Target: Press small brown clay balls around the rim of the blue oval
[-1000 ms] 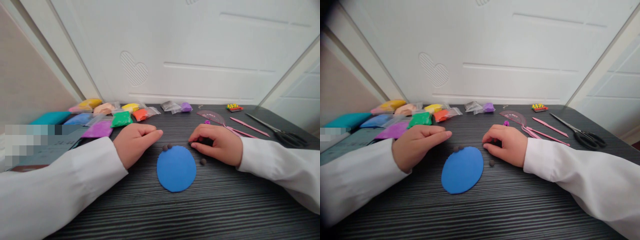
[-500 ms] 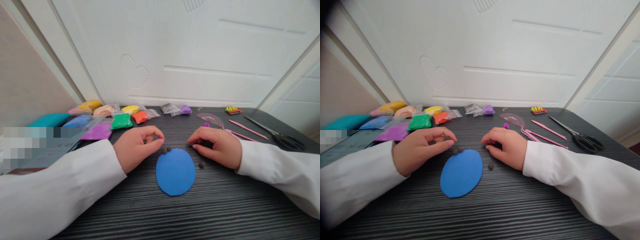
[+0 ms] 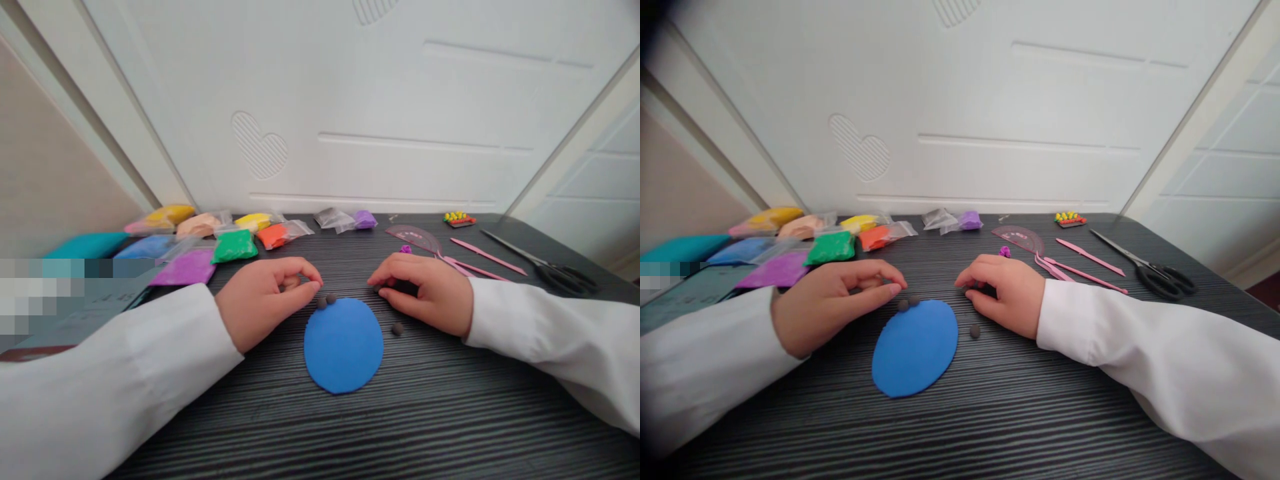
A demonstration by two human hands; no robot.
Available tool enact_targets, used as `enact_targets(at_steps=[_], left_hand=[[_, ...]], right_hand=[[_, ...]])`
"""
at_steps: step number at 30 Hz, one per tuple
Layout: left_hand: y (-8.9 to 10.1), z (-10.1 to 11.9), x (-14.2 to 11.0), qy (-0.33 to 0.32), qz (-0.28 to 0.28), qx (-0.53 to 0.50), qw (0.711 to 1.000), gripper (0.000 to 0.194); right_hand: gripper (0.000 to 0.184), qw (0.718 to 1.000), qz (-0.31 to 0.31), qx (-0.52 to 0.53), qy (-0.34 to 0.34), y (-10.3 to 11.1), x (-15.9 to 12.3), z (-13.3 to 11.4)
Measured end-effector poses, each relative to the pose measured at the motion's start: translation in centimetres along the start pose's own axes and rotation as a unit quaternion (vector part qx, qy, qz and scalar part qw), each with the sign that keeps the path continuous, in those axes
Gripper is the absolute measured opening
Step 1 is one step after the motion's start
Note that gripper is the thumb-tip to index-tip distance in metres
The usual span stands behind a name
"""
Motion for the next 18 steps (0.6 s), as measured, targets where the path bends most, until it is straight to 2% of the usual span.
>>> enact_targets(at_steps=[4,10,18], left_hand=[[-0.06,0.04,0.01,0.004,-0.004,-0.003,1.0,0.025],[0.49,0.93,-0.15,-0.029,0.017,-0.03,0.999,0.021],[0.41,0.74,-0.16,-0.028,0.031,-0.036,0.998,0.023]], right_hand=[[0.021,1.0,0.001,0.001,0.002,0.06,0.01,-0.06],[0.021,1.0,-0.004,0.004,0.0,-0.08,-0.01,0.06],[0.022,1.0,-0.007,-0.006,-0.013,-0.1,-0.02,0.27]])
Point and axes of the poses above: each hand's wrist, its own x-axis towards the middle knuckle, its own y-axis out of the back of the hand, z = x × y, the point moved 10 cm from there along x, towards the middle knuckle, and after that the axes turned 2 degrees about -x, right-handed, at the moved point
